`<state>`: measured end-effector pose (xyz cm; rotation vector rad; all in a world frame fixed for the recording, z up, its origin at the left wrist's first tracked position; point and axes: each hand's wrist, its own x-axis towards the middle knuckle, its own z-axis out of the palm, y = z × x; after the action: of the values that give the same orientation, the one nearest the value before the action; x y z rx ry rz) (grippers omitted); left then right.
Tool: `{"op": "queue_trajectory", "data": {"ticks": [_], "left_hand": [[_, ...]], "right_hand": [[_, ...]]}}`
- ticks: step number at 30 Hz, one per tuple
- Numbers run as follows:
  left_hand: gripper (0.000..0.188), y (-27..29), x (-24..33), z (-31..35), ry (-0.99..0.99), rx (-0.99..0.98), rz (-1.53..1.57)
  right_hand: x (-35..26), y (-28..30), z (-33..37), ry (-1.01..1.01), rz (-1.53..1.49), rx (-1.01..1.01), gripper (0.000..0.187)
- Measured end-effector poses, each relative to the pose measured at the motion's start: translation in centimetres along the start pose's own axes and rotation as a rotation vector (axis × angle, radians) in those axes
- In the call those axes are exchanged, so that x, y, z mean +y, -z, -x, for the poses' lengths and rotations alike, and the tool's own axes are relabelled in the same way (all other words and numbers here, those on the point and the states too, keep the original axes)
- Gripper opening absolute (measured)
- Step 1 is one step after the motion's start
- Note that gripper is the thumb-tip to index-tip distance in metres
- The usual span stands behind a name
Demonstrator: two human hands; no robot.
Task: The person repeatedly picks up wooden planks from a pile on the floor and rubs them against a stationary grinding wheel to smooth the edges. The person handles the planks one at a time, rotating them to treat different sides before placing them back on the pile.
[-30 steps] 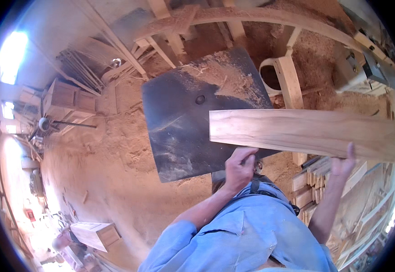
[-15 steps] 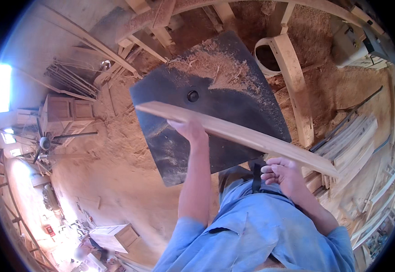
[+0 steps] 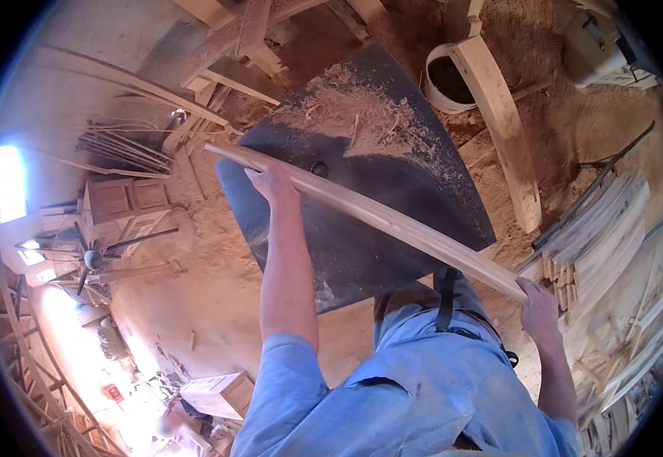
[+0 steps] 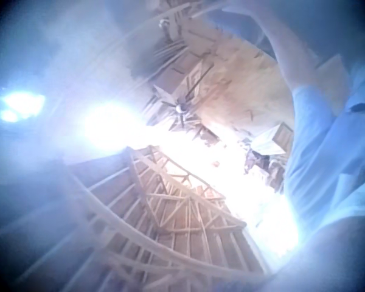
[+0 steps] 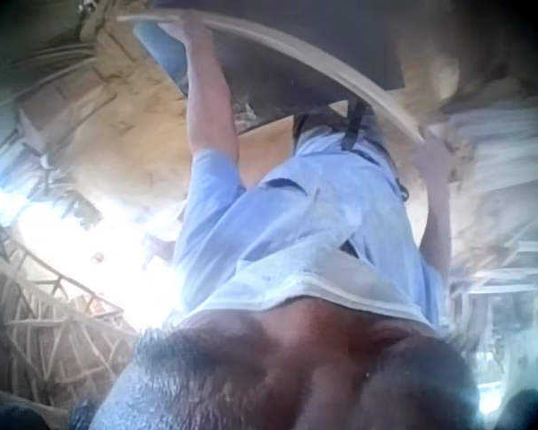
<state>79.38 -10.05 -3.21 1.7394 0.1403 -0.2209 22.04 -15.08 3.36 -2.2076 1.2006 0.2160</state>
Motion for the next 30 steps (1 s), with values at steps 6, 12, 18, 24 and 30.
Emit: {"op": "queue_trajectory", "data": {"ticks": [6,12,18,24,30], "left_hand": [[0.088,-1.4,-2.9,8.2,-0.056,-0.046,0.048],[0.094,-1.8,-4.2,22.7,-0.041,-0.095,-0.129],[0.097,-1.6,-5.0,27.3,0.024,-0.123,-0.114],[0.099,-1.4,-4.8,27.2,0.034,-0.15,-0.117],[0.097,-1.2,-5.3,26.7,0.043,-0.155,-0.118]], "right_hand": [[6.5,-0.4,6.7,-0.045,-0.047,0.115,0.041],[15.5,-0.2,16.3,-0.16,-0.059,0.161,0.039],[20.4,-1.4,20.6,-0.193,-0.052,0.178,0.038],[20.3,-1.8,20.8,-0.174,-0.039,0.196,0.037],[20.9,-2.2,20.9,-0.122,-0.04,0.239,0.038]]}}
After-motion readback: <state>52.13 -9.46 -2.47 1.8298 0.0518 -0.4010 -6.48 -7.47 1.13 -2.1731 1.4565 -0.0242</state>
